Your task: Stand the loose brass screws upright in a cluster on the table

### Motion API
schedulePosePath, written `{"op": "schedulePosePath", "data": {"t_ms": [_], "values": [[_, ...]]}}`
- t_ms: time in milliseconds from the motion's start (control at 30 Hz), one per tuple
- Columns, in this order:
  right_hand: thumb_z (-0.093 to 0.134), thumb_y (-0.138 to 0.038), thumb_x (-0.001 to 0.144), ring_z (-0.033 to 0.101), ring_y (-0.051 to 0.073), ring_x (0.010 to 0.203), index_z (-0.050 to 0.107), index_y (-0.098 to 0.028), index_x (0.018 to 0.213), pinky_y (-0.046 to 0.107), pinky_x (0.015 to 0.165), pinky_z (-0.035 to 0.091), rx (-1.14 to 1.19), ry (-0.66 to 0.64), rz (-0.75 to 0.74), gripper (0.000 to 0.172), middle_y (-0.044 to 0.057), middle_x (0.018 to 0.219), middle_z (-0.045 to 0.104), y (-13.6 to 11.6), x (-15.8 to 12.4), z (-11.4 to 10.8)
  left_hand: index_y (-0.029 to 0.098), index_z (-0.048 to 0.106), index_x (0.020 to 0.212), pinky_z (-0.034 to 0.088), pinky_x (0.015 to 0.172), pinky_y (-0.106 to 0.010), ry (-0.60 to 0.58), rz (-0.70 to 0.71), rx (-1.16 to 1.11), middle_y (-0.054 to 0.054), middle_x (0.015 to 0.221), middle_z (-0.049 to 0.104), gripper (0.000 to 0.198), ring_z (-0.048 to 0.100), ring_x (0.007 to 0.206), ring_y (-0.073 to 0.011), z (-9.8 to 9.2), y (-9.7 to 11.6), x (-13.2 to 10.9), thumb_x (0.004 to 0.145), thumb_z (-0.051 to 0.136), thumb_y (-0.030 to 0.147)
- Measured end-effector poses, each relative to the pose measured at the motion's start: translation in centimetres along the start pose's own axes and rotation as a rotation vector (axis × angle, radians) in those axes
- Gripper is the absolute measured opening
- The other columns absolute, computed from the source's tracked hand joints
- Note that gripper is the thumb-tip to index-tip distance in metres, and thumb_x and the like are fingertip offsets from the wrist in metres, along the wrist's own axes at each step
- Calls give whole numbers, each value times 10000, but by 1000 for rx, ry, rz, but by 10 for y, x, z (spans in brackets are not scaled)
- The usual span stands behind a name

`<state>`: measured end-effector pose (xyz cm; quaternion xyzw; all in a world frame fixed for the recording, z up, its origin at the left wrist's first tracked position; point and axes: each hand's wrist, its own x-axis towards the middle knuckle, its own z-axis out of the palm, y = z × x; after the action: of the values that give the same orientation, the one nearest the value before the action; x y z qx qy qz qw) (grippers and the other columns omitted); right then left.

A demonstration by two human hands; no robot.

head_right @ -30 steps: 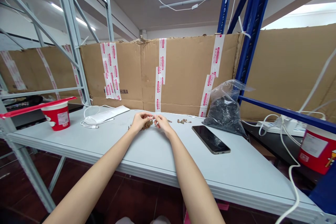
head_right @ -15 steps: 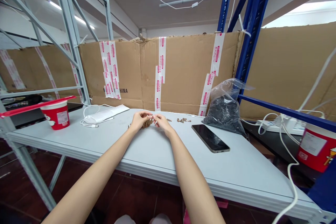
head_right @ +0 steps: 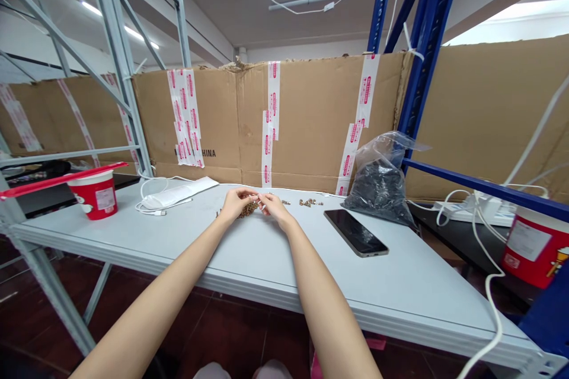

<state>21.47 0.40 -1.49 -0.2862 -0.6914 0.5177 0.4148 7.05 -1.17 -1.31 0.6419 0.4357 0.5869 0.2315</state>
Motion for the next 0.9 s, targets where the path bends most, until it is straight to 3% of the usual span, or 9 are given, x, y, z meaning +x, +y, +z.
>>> {"op": "schedulePosePath", "data": {"t_ms": [567, 900], "values": [[475, -496, 749, 352, 53, 463, 502, -170, 773, 214, 467, 230, -13, 16, 38, 328, -31, 648, 452, -1, -1, 0, 150, 686, 760, 396, 604, -235, 34, 31, 78, -38, 692, 656, 194, 526, 619, -116, 0, -4, 2, 618, 647, 276], [457, -579, 721, 338, 57, 455, 505, -162, 740, 220, 461, 222, -20, 14, 40, 420, -27, 627, 451, 6, 5, -3, 157, 685, 741, 343, 553, -217, 19, 52, 74, -4, 623, 607, 183, 432, 558, -89, 0, -3, 1, 617, 634, 281]]}}
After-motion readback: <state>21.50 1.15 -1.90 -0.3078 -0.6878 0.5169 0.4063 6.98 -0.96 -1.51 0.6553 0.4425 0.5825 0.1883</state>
